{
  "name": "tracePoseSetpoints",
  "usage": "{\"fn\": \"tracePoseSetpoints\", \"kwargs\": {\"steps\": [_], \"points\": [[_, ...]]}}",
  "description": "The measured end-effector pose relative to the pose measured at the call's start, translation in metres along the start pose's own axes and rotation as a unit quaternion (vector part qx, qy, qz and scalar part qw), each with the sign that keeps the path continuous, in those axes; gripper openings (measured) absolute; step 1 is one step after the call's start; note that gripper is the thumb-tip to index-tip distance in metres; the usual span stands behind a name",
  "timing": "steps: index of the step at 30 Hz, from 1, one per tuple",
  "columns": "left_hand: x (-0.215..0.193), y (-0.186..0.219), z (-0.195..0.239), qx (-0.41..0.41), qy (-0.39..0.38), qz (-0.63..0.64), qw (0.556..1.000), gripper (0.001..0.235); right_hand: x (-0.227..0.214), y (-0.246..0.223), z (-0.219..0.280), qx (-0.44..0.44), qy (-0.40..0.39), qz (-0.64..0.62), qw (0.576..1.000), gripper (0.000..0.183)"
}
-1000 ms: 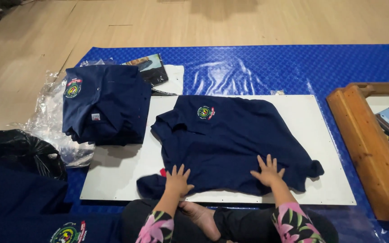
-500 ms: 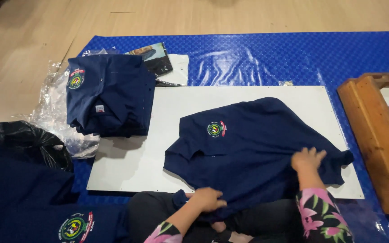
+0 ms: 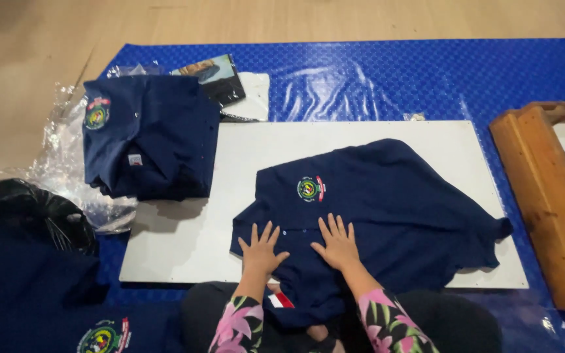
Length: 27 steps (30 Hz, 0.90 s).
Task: Folding a navy blue polo shirt on a white board to create a neat, uniform rectangle for packaging.
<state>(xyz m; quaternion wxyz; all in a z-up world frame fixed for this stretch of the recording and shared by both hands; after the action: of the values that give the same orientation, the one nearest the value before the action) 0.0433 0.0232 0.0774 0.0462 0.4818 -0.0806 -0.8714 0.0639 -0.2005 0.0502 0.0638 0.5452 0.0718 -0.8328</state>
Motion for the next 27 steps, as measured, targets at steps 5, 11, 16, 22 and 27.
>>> {"fn": "tracePoseSetpoints", "kwargs": {"steps": [5, 11, 16, 22, 27], "points": [[-0.002, 0.003, 0.003, -0.012, -0.005, 0.018, 1.000, 0.082, 0.002, 0.004, -0.008, 0.000, 0.005, 0.003, 1.000, 0.081], [0.003, 0.001, 0.003, -0.011, 0.019, 0.022, 1.000, 0.085, 0.010, 0.006, -0.013, 0.006, 0.018, 0.006, 1.000, 0.081], [0.030, 0.001, -0.017, 0.005, 0.046, 0.006, 0.999, 0.087, 0.026, 0.004, -0.028, 0.025, 0.039, -0.028, 0.999, 0.078], [0.101, 0.039, -0.096, 0.184, 0.421, -0.002, 0.888, 0.015, 0.051, -0.023, -0.089, -0.116, 0.225, 0.014, 0.967, 0.046], [0.146, 0.045, -0.131, 0.035, 0.317, 0.413, 0.853, 0.034, 0.043, -0.021, -0.111, -0.186, 0.204, -0.017, 0.961, 0.017]]}}
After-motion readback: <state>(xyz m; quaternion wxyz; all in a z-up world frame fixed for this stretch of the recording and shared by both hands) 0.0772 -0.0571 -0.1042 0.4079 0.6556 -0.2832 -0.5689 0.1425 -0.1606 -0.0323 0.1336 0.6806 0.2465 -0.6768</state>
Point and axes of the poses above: each hand's wrist, its own z-axis away from the middle knuckle, its own x-axis out of the palm, y = z × x, the point moved 5 cm from there along -z, towards the middle knuckle, and after that the axes turned 7 degrees about z, right-handed, at the moved point
